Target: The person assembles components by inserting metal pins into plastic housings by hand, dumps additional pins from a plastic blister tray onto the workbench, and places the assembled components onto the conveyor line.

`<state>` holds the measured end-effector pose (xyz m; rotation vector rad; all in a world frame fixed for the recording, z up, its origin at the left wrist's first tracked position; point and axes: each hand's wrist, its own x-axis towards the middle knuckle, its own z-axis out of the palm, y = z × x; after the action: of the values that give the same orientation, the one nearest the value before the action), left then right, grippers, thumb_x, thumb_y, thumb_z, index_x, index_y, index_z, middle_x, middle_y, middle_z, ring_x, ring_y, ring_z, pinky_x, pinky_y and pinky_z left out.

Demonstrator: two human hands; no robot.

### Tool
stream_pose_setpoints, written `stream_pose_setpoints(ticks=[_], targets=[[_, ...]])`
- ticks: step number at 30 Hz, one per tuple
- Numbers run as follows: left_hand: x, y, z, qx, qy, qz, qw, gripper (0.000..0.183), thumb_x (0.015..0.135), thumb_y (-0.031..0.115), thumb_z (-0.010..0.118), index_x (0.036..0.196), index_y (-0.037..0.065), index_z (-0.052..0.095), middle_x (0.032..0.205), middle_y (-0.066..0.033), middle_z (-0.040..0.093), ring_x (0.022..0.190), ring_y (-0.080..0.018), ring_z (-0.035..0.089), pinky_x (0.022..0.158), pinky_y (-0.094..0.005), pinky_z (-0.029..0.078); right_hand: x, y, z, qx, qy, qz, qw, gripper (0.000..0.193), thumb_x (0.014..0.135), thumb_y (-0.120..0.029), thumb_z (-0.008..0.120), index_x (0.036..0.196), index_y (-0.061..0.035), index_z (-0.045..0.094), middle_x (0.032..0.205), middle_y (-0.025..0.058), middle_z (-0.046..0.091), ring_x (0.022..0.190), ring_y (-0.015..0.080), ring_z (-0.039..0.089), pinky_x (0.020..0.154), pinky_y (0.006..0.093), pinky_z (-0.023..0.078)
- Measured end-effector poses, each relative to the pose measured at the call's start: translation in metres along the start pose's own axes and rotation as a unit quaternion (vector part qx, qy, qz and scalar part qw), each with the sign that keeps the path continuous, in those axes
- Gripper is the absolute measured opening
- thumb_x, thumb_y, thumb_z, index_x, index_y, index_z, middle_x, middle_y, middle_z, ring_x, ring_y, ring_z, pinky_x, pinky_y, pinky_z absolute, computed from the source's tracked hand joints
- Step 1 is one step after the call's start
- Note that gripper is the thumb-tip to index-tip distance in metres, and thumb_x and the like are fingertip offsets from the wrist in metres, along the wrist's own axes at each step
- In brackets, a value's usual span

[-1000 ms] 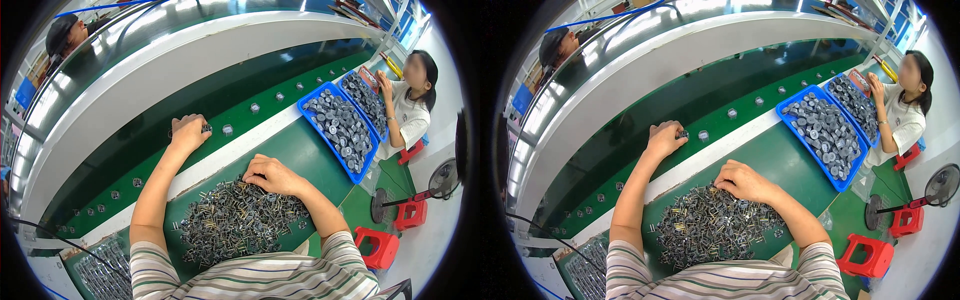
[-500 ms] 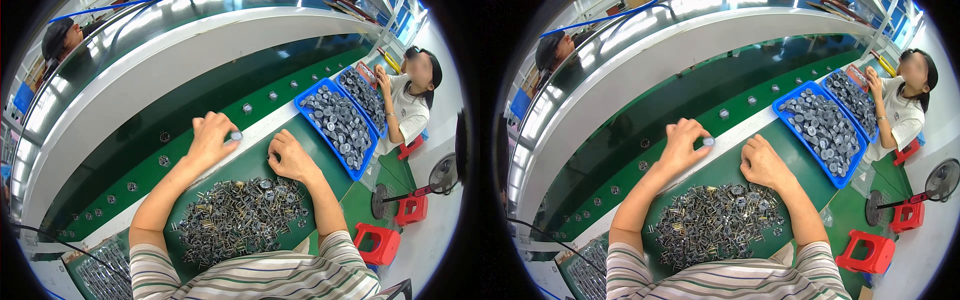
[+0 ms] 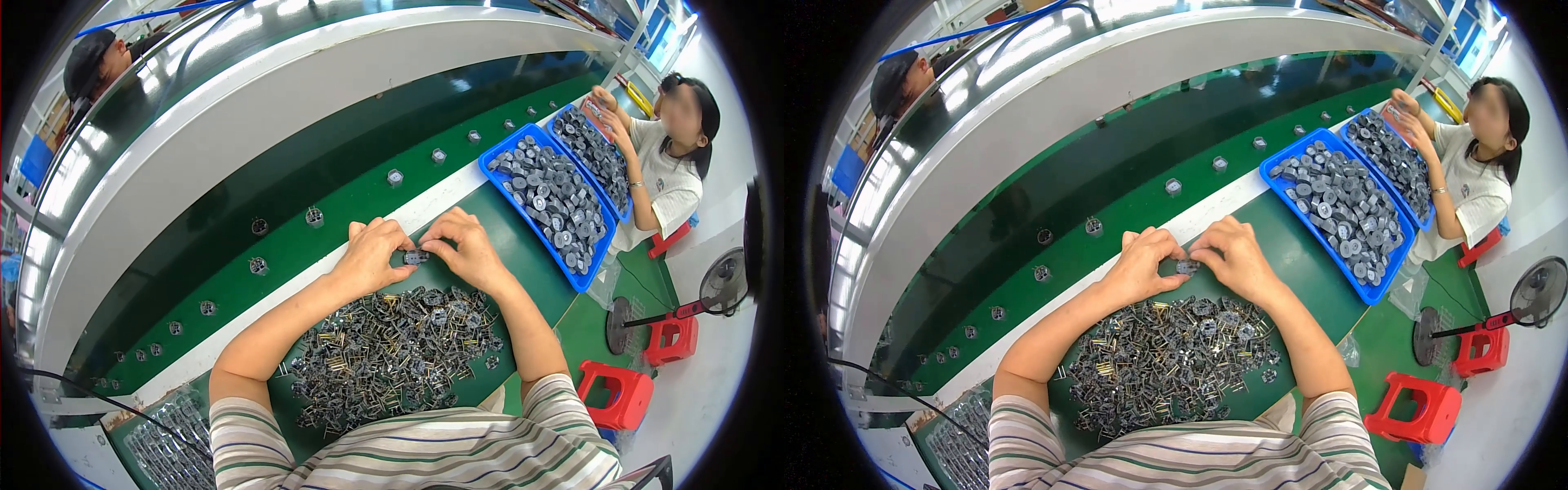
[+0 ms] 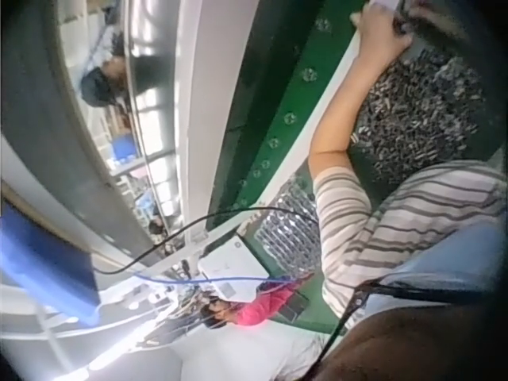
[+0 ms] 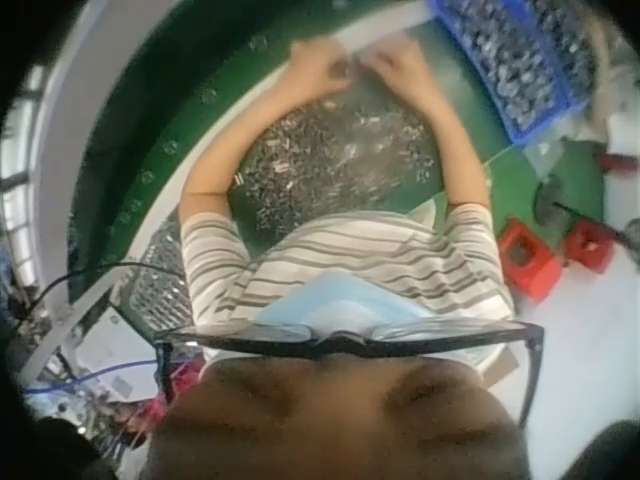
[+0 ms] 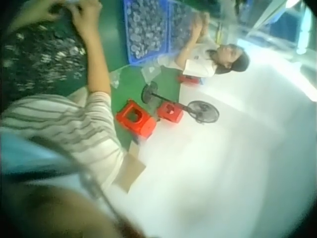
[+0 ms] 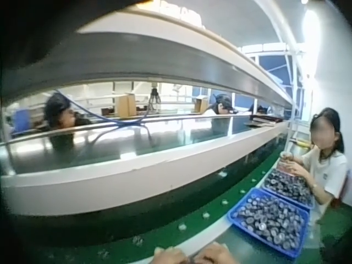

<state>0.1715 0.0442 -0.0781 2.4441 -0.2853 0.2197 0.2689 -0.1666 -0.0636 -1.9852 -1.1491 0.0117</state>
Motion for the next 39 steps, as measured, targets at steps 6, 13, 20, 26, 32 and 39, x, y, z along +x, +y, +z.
stream_pose_setpoints(ticks=[6, 13, 20, 26, 32, 39], targets=[[-0.001, -0.002, 0.001, 0.001, 0.005, -0.005, 1.0, 0.033, 0.076, 0.024, 0.09, 0.098, 0.009, 0.071, 0.101, -0.005, 0.066, 0.101, -0.0242, 0.059, 0.092, -0.0403, 0.035, 0.002, -0.006, 0.012, -0.092, -0.003, -0.058, 0.994, 0.01, 0.083, -0.012, 0.082, 0.086, -0.0088, 0.074, 0.09, 0.0015, 0.068, 0.096, 0.023, 0.06, 0.089, 0.0406, 0.039], [0.0, 0.0, 0.001, 0.004, 0.002, -0.01, 1.0, 0.033, 0.073, 0.022, 0.09, 0.096, 0.008, 0.07, 0.1, -0.0052, 0.065, 0.101, -0.0242, 0.059, 0.092, -0.04, 0.035, 0.006, -0.015, 0.014, -0.163, 0.021, -0.124, 0.979, 0.014, 0.079, -0.013, 0.084, 0.083, -0.008, 0.072, 0.088, 0.002, 0.067, 0.096, 0.022, 0.06, 0.089, 0.0414, 0.041], [-0.001, -0.001, 0.005, 0.001, 0.008, -0.007, 1.0, 0.034, 0.072, 0.022, 0.091, 0.095, 0.008, 0.07, 0.1, -0.0047, 0.066, 0.101, -0.0241, 0.06, 0.092, -0.0405, 0.036, 0.005, -0.014, 0.013, -0.185, 0.0, -0.121, 0.975, 0.012, 0.078, -0.014, 0.083, 0.083, -0.0076, 0.073, 0.088, 0.0023, 0.068, 0.096, 0.022, 0.06, 0.088, 0.0413, 0.042], [0.0, -0.001, 0.004, 0.005, -0.003, -0.021, 1.0, 0.033, 0.072, 0.022, 0.091, 0.094, 0.009, 0.07, 0.099, -0.0043, 0.067, 0.1, -0.0243, 0.061, 0.092, -0.0408, 0.036, 0.003, -0.016, 0.017, -0.179, -0.005, -0.12, 0.976, 0.011, 0.08, -0.013, 0.081, 0.088, -0.0081, 0.075, 0.087, 0.0025, 0.068, 0.095, 0.0221, 0.06, 0.088, 0.0401, 0.042], [0.004, -0.009, -0.012, 0.031, 0.032, -0.007, 0.999, 0.03, 0.076, 0.024, 0.087, 0.099, 0.011, 0.075, 0.099, -0.0038, 0.068, 0.103, -0.0244, 0.062, 0.093, -0.0421, 0.036, 0.002, -0.019, -0.007, -0.01, -0.071, 0.056, 0.996, 0.011, 0.085, -0.016, 0.082, 0.094, -0.0116, 0.076, 0.087, 0.0, 0.069, 0.092, 0.0211, 0.061, 0.088, 0.0395, 0.044], [0.011, -0.046, -0.058, 0.21, 0.098, -0.148, 0.961, 0.021, 0.079, 0.023, 0.085, 0.095, 0.01, 0.081, 0.102, -0.0077, 0.07, 0.108, -0.0271, 0.062, 0.094, -0.0481, 0.038, -0.005, -0.008, -0.009, 0.057, -0.255, -0.052, 0.964, 0.017, 0.089, -0.024, 0.083, 0.096, -0.009, 0.079, 0.088, 0.0035, 0.073, 0.088, 0.0205, 0.067, 0.081, 0.0368, 0.052]])
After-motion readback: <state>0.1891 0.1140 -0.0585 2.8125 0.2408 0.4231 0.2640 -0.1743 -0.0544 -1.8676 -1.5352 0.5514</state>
